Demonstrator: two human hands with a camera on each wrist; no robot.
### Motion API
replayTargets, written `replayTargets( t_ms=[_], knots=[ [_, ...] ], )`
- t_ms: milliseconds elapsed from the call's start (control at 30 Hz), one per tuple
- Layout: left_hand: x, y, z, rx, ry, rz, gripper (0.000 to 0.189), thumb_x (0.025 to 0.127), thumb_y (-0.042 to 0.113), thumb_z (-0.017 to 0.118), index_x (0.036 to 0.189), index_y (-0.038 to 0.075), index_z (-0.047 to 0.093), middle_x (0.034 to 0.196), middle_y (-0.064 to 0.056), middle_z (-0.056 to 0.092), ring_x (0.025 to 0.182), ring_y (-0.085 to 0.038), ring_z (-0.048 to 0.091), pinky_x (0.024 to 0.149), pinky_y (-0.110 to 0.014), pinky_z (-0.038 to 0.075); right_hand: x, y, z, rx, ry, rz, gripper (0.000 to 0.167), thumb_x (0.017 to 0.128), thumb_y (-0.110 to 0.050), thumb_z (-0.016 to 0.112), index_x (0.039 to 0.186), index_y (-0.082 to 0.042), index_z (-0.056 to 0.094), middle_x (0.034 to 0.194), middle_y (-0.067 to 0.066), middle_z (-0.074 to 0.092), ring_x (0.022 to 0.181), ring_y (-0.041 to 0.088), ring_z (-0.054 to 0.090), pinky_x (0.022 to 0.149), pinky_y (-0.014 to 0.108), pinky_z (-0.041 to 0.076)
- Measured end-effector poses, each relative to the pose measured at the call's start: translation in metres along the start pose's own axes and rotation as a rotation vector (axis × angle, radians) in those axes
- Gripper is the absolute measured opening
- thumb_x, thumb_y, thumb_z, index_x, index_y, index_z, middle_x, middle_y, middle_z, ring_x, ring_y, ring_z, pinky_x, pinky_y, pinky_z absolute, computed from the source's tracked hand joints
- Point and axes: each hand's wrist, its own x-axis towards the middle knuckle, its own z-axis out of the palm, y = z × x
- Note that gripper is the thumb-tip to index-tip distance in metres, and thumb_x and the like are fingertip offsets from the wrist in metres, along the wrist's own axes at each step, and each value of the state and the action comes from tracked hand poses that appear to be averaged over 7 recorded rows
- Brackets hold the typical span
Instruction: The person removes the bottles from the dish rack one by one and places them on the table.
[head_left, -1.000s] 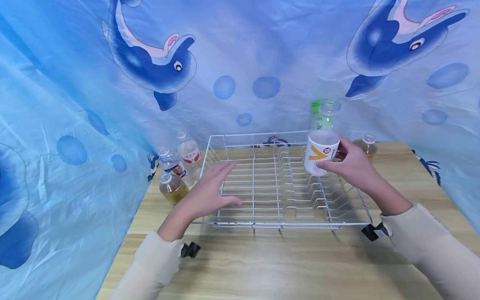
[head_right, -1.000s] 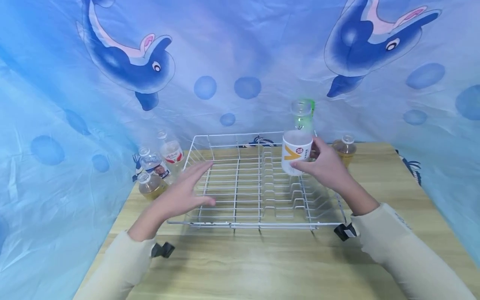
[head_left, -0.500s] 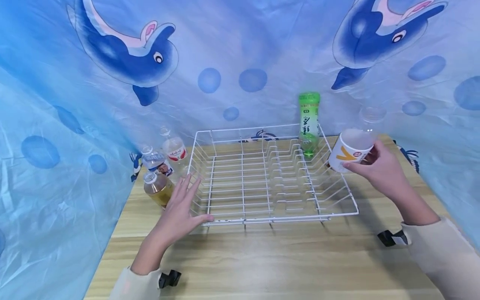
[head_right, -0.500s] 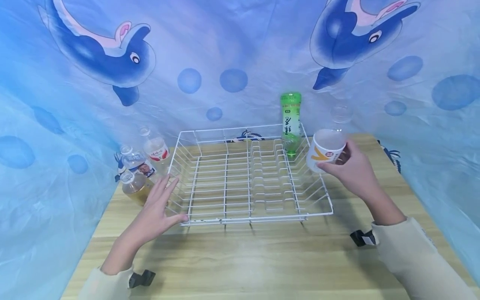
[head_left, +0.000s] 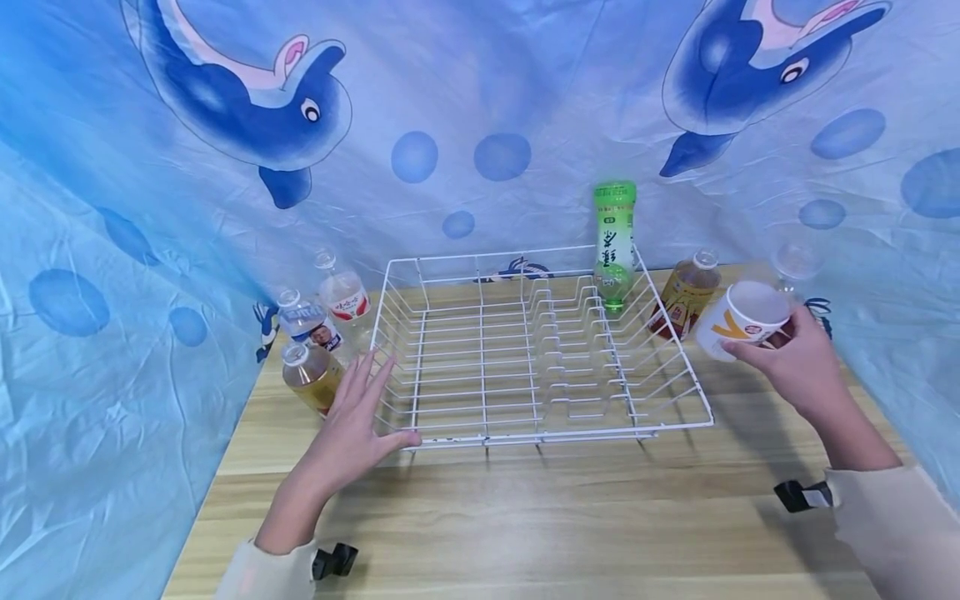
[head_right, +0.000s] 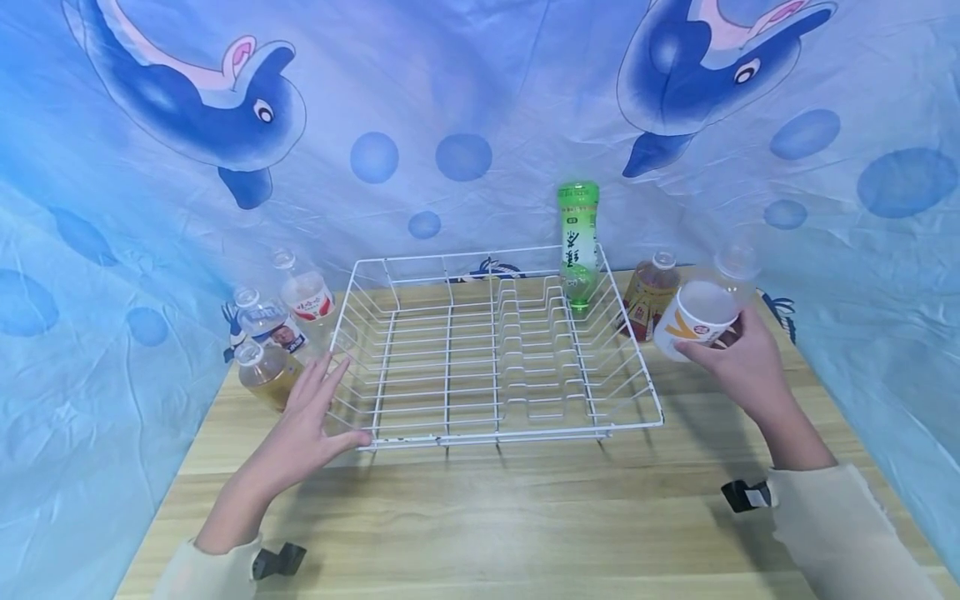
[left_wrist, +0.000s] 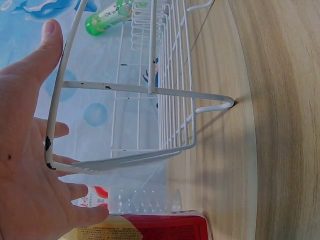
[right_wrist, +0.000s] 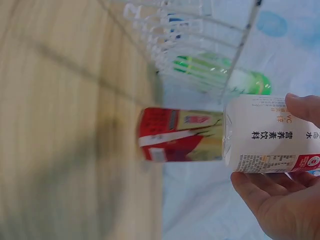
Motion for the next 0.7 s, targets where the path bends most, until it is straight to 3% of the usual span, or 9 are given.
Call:
replayTargets(
  t_ms=[100,333,433,567,700],
  knots=[
    [-0.001,-0.001,0.000,-0.002,-0.005,-0.004,0.118,0.075,0.069,0.076,0.163,0.021,0.015,0.169,-0.014,-0.001,0.153,-0.037,-0.007,0.110,-0.076,0.015,0.000,0.012,0.002,-0.016,-0.003,0.009,0.074,0.086,-0.017,0.083,0.140,0.001,0.037,0.121,0.000,0.049,0.106,0.000,0.051,0.080,0.002,0.044],
    [-0.003,-0.002,0.000,-0.017,-0.008,-0.009,0.116,0.076,0.060,0.081,0.163,0.018,0.017,0.168,-0.013,-0.002,0.153,-0.038,-0.006,0.110,-0.076,0.014,0.000,0.036,0.013,-0.070,-0.046,0.070,0.082,0.087,-0.024,0.081,0.141,0.012,0.030,0.131,0.027,0.047,0.113,0.033,0.050,0.074,0.004,0.041],
    [-0.003,-0.002,0.001,-0.015,-0.001,-0.006,0.116,0.076,0.057,0.083,0.163,0.016,0.018,0.168,-0.014,-0.001,0.152,-0.040,-0.005,0.111,-0.076,0.015,0.000,0.044,0.018,-0.088,-0.070,0.084,0.085,0.087,-0.027,0.081,0.141,0.014,0.029,0.132,0.033,0.046,0.114,0.039,0.049,0.074,0.008,0.040],
    [-0.003,-0.003,0.001,-0.015,0.000,-0.006,0.116,0.075,0.056,0.083,0.162,0.015,0.019,0.168,-0.014,-0.001,0.152,-0.041,-0.005,0.111,-0.076,0.014,-0.001,0.049,0.025,-0.097,-0.102,0.100,0.091,0.087,-0.030,0.081,0.143,0.016,0.026,0.133,0.036,0.044,0.116,0.045,0.048,0.081,0.024,0.043],
    [-0.003,-0.002,0.000,-0.009,-0.010,-0.008,0.117,0.075,0.057,0.083,0.163,0.016,0.018,0.168,-0.014,-0.002,0.152,-0.041,-0.005,0.111,-0.075,0.014,0.000,0.053,0.031,-0.100,-0.110,0.111,0.095,0.086,-0.030,0.082,0.145,0.016,0.024,0.133,0.038,0.043,0.117,0.049,0.047,0.091,0.051,0.045]
  ],
)
